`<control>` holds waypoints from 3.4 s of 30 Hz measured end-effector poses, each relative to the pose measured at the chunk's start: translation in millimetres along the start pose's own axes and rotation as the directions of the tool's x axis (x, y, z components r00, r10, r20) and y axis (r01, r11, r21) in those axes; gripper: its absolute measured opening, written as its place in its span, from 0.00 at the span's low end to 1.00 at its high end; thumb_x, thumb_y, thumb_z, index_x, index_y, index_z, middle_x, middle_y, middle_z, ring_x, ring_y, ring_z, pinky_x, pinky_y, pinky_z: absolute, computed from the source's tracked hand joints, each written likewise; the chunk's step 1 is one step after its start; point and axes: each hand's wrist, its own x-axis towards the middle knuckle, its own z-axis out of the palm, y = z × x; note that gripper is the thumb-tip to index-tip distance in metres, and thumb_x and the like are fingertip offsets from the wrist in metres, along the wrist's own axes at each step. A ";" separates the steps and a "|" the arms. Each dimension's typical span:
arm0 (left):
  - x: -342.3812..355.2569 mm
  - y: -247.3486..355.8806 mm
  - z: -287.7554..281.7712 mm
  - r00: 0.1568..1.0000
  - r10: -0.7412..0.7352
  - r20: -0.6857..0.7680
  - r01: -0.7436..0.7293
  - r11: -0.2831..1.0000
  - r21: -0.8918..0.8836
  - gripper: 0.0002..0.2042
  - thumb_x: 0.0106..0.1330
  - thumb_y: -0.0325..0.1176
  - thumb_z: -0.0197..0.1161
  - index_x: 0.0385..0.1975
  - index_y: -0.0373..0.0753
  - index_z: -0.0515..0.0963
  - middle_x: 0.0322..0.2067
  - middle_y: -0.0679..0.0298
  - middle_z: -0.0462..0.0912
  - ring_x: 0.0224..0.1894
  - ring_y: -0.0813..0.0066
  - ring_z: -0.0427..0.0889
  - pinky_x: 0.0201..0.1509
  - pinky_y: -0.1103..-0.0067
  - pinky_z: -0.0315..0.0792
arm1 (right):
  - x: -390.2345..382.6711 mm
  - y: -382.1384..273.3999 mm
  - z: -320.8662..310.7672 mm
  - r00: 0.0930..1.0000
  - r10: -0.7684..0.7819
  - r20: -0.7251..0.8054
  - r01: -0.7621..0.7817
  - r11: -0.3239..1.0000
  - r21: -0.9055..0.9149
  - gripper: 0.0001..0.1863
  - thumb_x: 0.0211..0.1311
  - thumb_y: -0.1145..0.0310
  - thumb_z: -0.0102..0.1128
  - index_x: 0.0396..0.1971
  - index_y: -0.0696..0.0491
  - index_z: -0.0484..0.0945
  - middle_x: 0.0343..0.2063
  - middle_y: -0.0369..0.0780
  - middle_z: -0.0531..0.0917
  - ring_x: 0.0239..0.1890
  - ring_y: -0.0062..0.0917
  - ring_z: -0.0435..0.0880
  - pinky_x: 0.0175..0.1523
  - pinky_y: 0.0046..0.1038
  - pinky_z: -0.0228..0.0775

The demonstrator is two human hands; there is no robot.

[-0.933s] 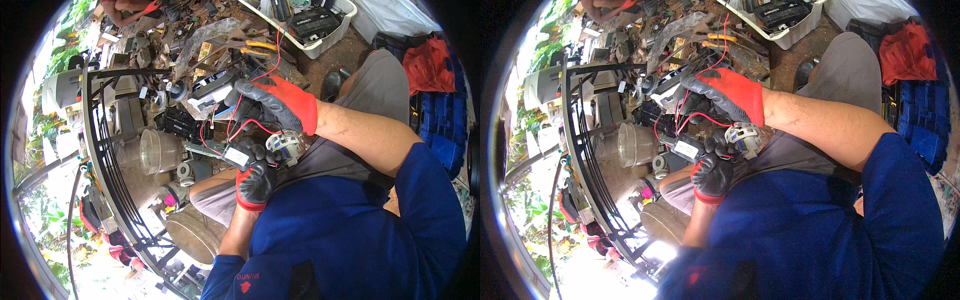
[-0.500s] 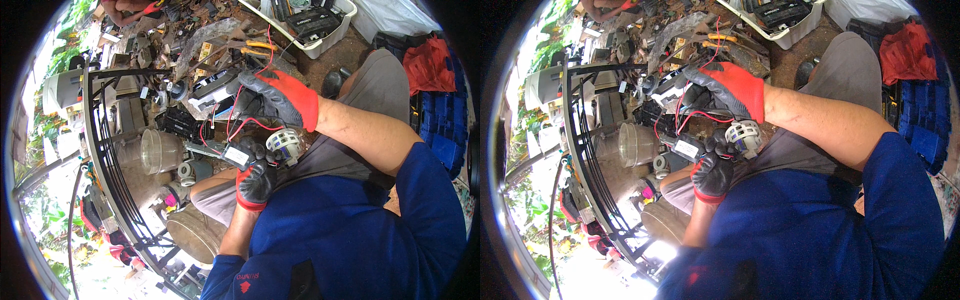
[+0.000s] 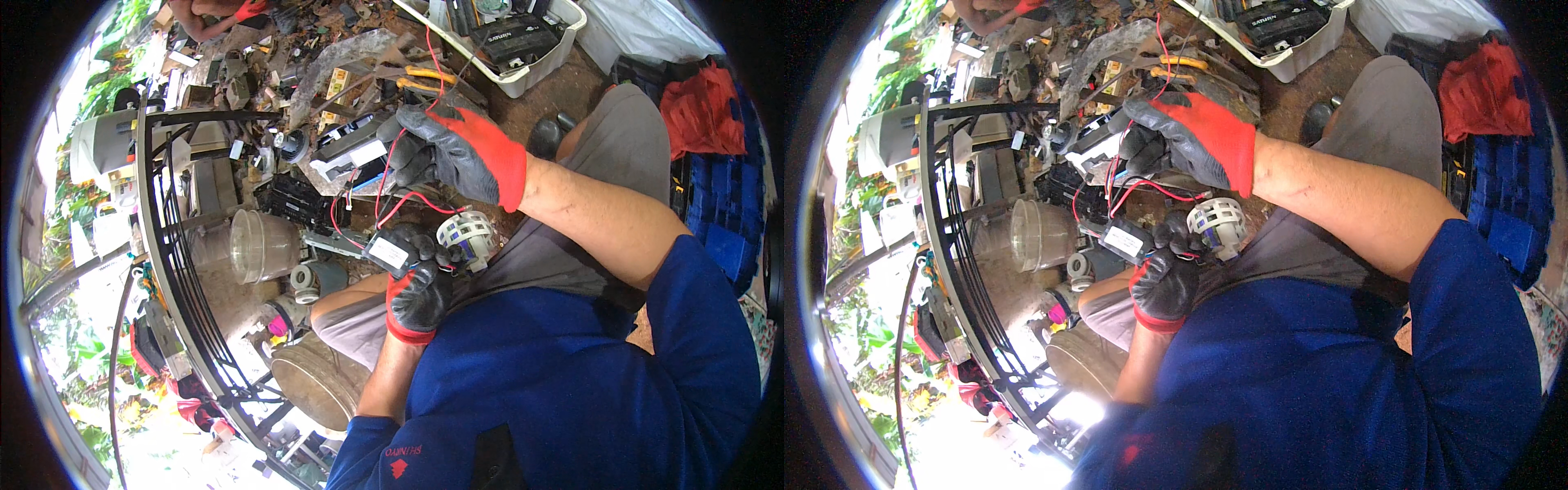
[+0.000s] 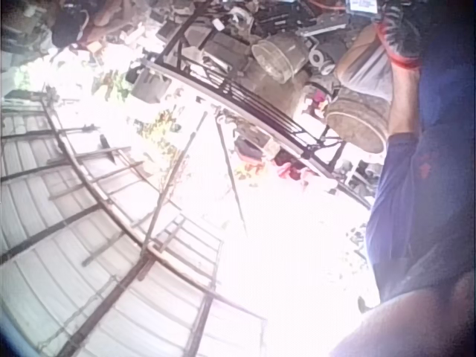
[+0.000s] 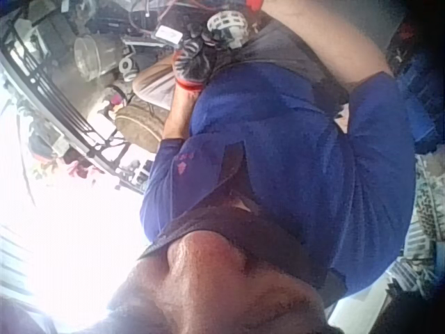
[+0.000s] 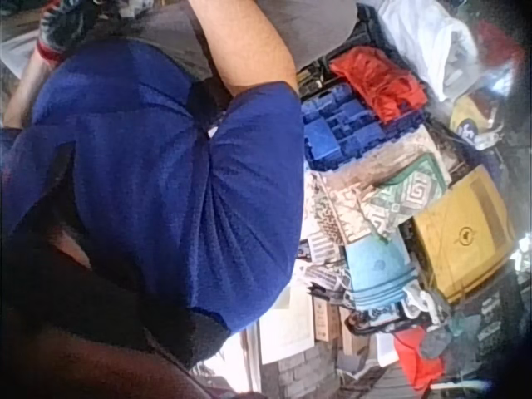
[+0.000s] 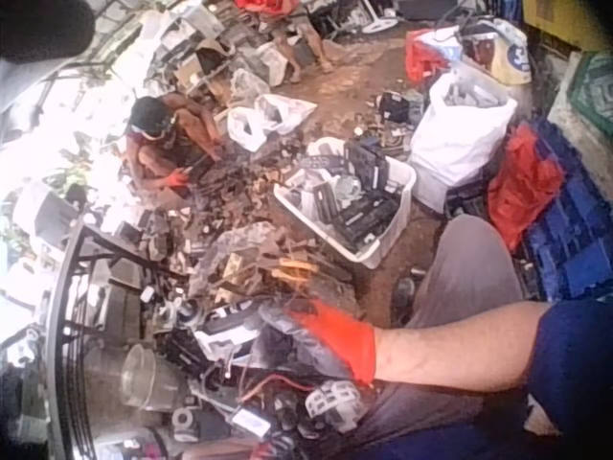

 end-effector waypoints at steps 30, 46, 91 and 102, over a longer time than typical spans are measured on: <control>-3.1 -0.5 -3.0 0.999 -0.010 -0.047 0.009 0.999 -0.037 0.13 0.68 0.34 0.67 0.46 0.45 0.69 0.40 0.70 0.74 0.44 0.74 0.76 0.58 0.70 0.68 | 4.9 1.7 -1.3 0.998 0.000 0.057 -0.003 0.999 0.052 0.18 0.76 0.53 0.53 0.46 0.53 0.81 0.35 0.39 0.87 0.37 0.24 0.88 0.46 0.29 0.80; -3.5 -1.4 -4.9 1.000 -0.002 -0.022 0.002 1.000 -0.017 0.12 0.68 0.33 0.67 0.44 0.45 0.70 0.39 0.71 0.75 0.44 0.75 0.76 0.56 0.73 0.68 | 0.7 -0.7 -2.1 0.993 0.051 0.110 -0.058 0.996 0.061 0.21 0.76 0.50 0.52 0.45 0.55 0.81 0.33 0.40 0.87 0.37 0.25 0.88 0.48 0.30 0.82; -4.9 43.6 1.7 0.983 0.122 -0.137 -0.136 0.985 -0.105 0.23 0.76 0.48 0.54 0.65 0.45 0.67 0.40 0.64 0.80 0.29 0.76 0.77 0.42 0.70 0.81 | -7.5 7.7 -5.1 0.933 0.357 0.048 -0.311 0.866 -0.391 0.22 0.74 0.51 0.55 0.53 0.54 0.81 0.37 0.38 0.86 0.39 0.23 0.86 0.48 0.27 0.78; -6.6 48.4 -1.3 0.974 0.162 -0.157 -0.175 0.981 -0.077 0.23 0.77 0.48 0.53 0.66 0.45 0.66 0.40 0.63 0.80 0.31 0.76 0.77 0.43 0.68 0.81 | -9.3 3.9 -7.5 0.823 0.448 0.350 -0.087 0.708 -0.701 0.17 0.63 0.72 0.64 0.52 0.57 0.81 0.46 0.37 0.87 0.48 0.20 0.83 0.55 0.27 0.75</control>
